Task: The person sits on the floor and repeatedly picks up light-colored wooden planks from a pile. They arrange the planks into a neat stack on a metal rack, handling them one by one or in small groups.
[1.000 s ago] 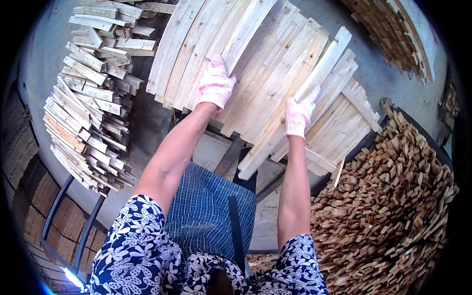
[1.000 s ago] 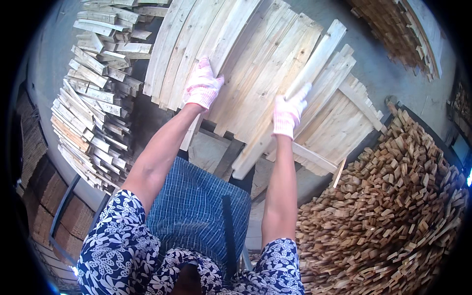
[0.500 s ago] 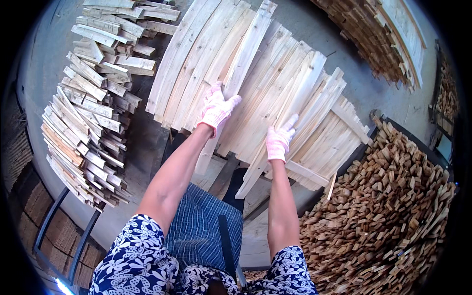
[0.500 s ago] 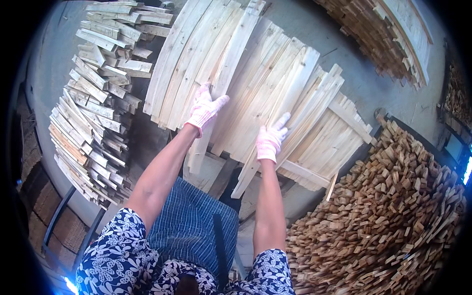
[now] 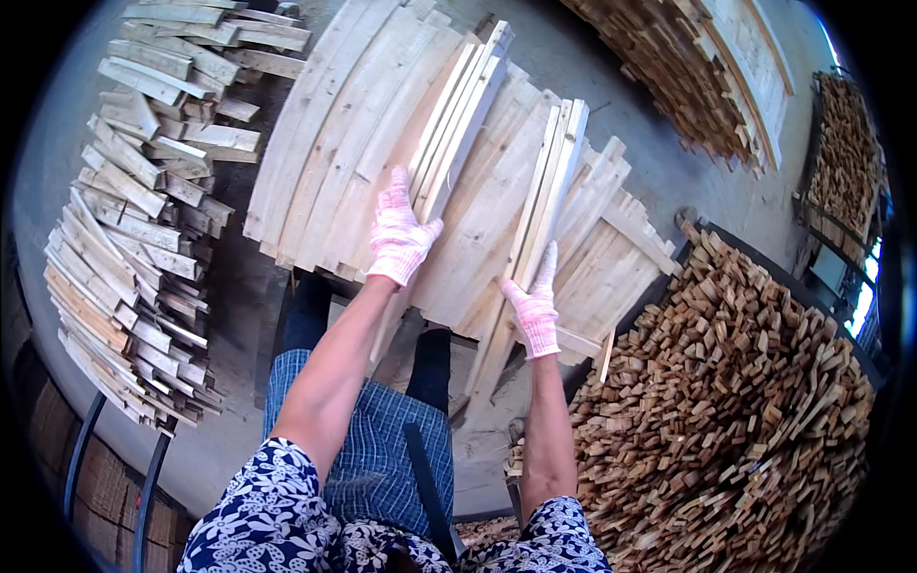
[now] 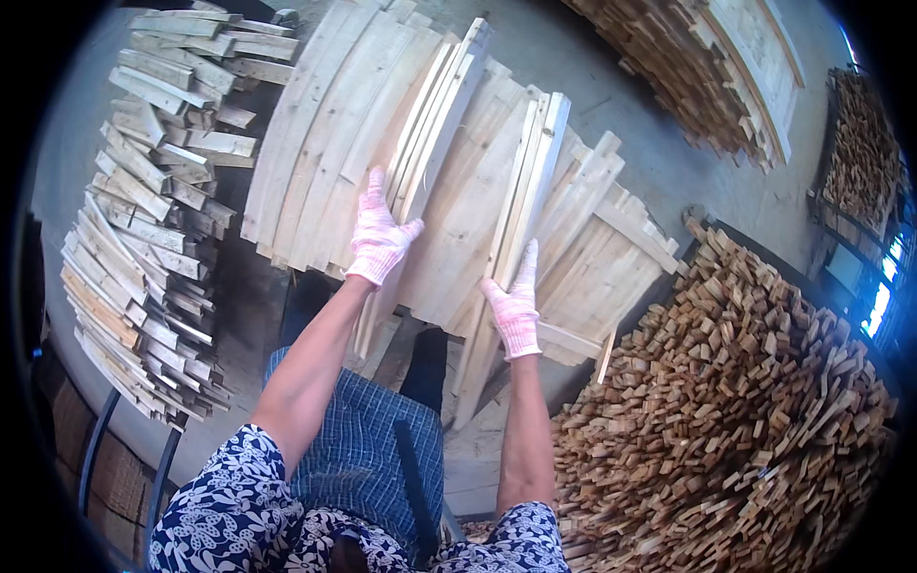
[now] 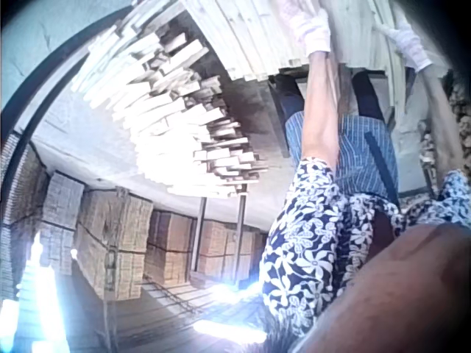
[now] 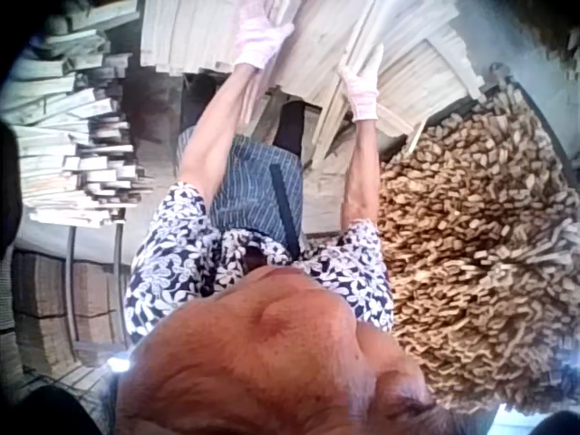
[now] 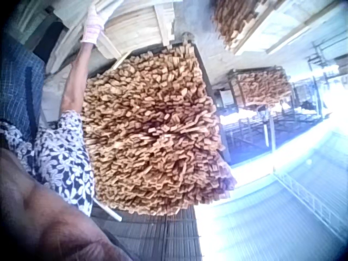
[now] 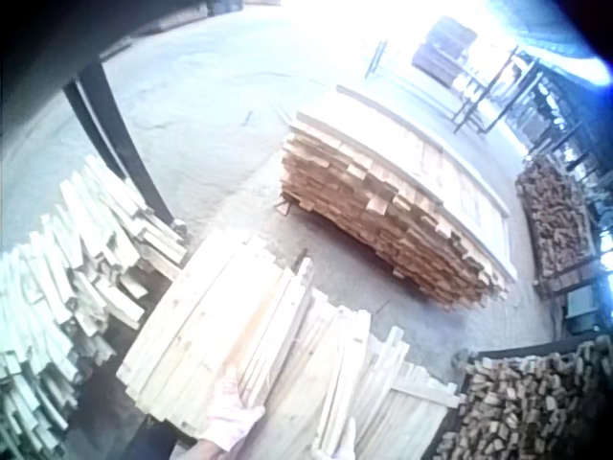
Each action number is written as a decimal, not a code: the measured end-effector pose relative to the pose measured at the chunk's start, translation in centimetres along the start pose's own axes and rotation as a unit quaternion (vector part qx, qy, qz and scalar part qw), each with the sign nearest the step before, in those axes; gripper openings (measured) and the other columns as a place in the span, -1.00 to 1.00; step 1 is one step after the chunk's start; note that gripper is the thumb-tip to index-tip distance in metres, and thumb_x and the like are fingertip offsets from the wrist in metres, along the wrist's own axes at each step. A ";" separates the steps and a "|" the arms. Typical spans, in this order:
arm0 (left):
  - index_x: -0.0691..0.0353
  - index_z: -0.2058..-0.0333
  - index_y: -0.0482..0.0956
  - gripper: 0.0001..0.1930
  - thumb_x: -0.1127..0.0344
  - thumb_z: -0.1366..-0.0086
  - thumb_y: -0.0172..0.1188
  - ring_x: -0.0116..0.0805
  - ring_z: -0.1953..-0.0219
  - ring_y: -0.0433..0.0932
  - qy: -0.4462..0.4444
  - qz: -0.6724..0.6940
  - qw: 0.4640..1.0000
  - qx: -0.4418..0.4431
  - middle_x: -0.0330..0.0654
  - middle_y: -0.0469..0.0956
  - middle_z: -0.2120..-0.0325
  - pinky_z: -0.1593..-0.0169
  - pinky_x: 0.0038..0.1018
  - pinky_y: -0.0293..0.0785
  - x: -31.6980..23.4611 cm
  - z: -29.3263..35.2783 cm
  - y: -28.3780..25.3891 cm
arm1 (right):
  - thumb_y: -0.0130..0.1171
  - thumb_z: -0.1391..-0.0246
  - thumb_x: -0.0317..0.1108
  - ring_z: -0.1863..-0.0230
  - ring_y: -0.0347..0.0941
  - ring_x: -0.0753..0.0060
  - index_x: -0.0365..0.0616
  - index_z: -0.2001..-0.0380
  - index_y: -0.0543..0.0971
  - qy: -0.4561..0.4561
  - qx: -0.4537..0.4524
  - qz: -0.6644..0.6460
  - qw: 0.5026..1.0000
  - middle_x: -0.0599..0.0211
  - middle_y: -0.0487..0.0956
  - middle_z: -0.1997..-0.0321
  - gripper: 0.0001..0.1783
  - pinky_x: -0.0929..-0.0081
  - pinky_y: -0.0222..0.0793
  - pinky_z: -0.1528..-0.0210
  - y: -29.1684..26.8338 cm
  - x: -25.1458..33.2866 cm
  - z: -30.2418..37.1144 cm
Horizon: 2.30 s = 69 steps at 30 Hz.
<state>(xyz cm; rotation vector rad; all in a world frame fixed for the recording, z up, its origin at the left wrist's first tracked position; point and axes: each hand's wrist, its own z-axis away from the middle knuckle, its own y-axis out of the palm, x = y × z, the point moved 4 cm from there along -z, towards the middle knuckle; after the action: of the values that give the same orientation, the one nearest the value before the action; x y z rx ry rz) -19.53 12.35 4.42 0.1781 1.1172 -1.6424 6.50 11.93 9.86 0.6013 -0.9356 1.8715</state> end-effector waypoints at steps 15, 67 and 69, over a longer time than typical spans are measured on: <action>0.09 -0.34 -0.21 0.14 0.46 0.00 0.52 -0.17 0.18 0.61 -0.168 0.393 0.899 -0.096 0.02 0.42 0.06 0.21 -0.25 0.72 7.8 8.6 -15.5 | 0.30 0.01 -0.41 0.03 0.41 -0.20 0.26 -0.51 0.06 -0.263 0.235 0.594 0.723 -0.01 0.41 -0.02 0.04 -0.03 0.41 -0.05 15.9 4.6 -6.9; 0.35 -0.09 0.49 -0.42 0.06 -0.26 0.39 -0.09 0.04 0.62 -0.249 0.729 0.637 0.017 0.00 0.62 0.12 -0.13 -0.10 0.54 15.7 16.2 -12.8 | 0.27 -0.05 -0.29 -0.03 0.44 -0.13 0.04 -0.40 0.24 -0.344 0.142 0.522 0.767 -0.01 0.44 -0.02 -0.18 -0.04 0.44 -0.05 16.0 8.4 -2.6; 0.33 -0.06 0.50 -0.48 0.09 -0.28 0.38 -0.10 0.05 0.61 -0.306 0.718 0.625 -0.007 -0.03 0.61 0.14 -0.15 -0.10 0.52 18.1 18.2 -11.1 | 0.23 -0.08 -0.32 -0.06 0.42 -0.14 0.07 -0.39 0.26 -0.349 0.118 0.571 0.734 -0.02 0.43 -0.07 -0.22 -0.06 0.42 -0.09 17.1 4.5 -4.9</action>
<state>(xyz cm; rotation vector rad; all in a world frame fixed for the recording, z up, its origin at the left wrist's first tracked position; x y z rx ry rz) -28.50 -13.60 9.56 0.3401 0.1593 -0.1247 -10.86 13.40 4.19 1.0704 -1.8577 2.9654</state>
